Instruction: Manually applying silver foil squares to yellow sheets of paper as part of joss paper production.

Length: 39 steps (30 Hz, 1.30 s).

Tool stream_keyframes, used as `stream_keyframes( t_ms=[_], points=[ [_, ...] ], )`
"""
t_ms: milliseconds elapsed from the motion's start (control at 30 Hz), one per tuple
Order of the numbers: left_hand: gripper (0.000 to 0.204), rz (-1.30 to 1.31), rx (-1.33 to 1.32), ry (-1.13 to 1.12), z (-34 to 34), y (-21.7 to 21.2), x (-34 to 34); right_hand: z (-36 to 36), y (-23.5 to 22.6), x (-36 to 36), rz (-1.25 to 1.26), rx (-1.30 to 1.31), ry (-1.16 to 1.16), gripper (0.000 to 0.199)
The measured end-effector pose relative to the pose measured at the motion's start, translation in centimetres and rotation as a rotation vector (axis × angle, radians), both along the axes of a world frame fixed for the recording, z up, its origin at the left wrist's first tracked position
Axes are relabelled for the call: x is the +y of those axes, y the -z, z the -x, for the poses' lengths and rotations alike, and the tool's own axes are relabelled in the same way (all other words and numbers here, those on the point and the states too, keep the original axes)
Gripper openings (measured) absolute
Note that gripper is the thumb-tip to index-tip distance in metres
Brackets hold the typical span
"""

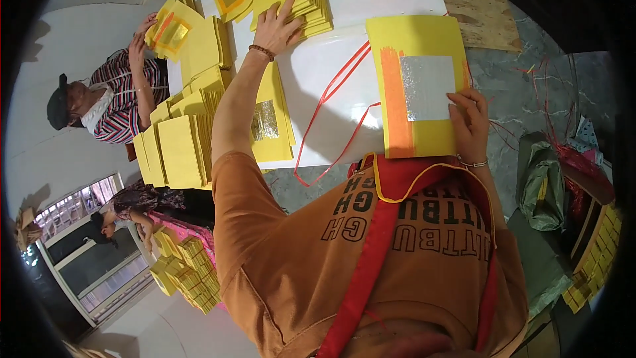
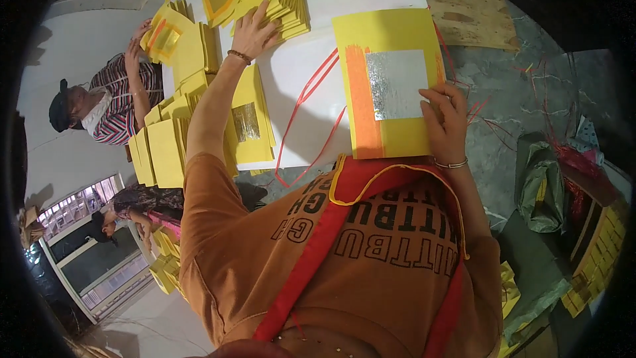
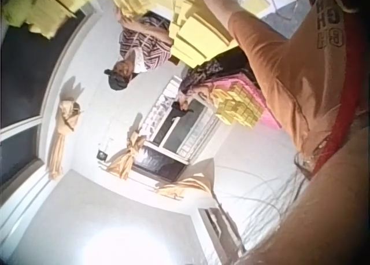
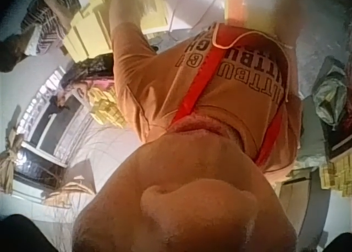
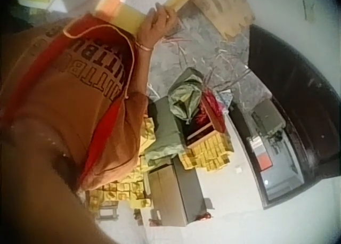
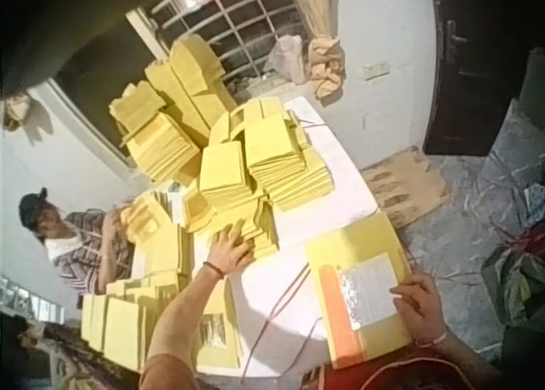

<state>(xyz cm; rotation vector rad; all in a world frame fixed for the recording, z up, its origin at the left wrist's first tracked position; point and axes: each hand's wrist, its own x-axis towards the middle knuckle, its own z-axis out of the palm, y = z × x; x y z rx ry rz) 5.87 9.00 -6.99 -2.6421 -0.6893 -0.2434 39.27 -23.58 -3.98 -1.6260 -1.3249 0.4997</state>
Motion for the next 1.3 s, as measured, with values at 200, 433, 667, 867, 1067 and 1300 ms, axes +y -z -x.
stream_keyframes(
  t_ms=[200, 433, 667, 867, 1067, 1300],
  points=[
    [0.031, 0.011, 0.007, -0.013, -0.6, -0.2, -1.2, 0.2, -0.1, 0.0, 0.008, 0.083, 0.001, 0.020],
    [0.043, 0.001, 0.104, -0.063, -0.5, -1.5, -1.8, 0.0, -0.4, 0.2, -0.003, 0.000, -0.024, 0.020],
    [0.055, 0.006, -0.009, -0.041, -0.5, -1.1, -5.0, -0.1, 0.1, 0.0, -0.009, -0.027, -0.046, 0.020],
    [0.049, 0.490, -0.460, -0.181, -5.6, 6.5, -14.2, 0.1, -0.5, -0.1, 0.034, 0.037, -0.066, 0.019],
    [0.053, 0.602, -0.254, -0.191, -8.9, 6.7, -25.8, -0.2, 0.3, -0.3, 0.017, 0.098, -0.073, 0.018],
    [0.051, 1.081, -0.862, -0.213, -8.6, 5.5, -29.9, -0.3, 0.7, -0.2, 0.009, 0.088, -0.072, 0.016]
  ],
)
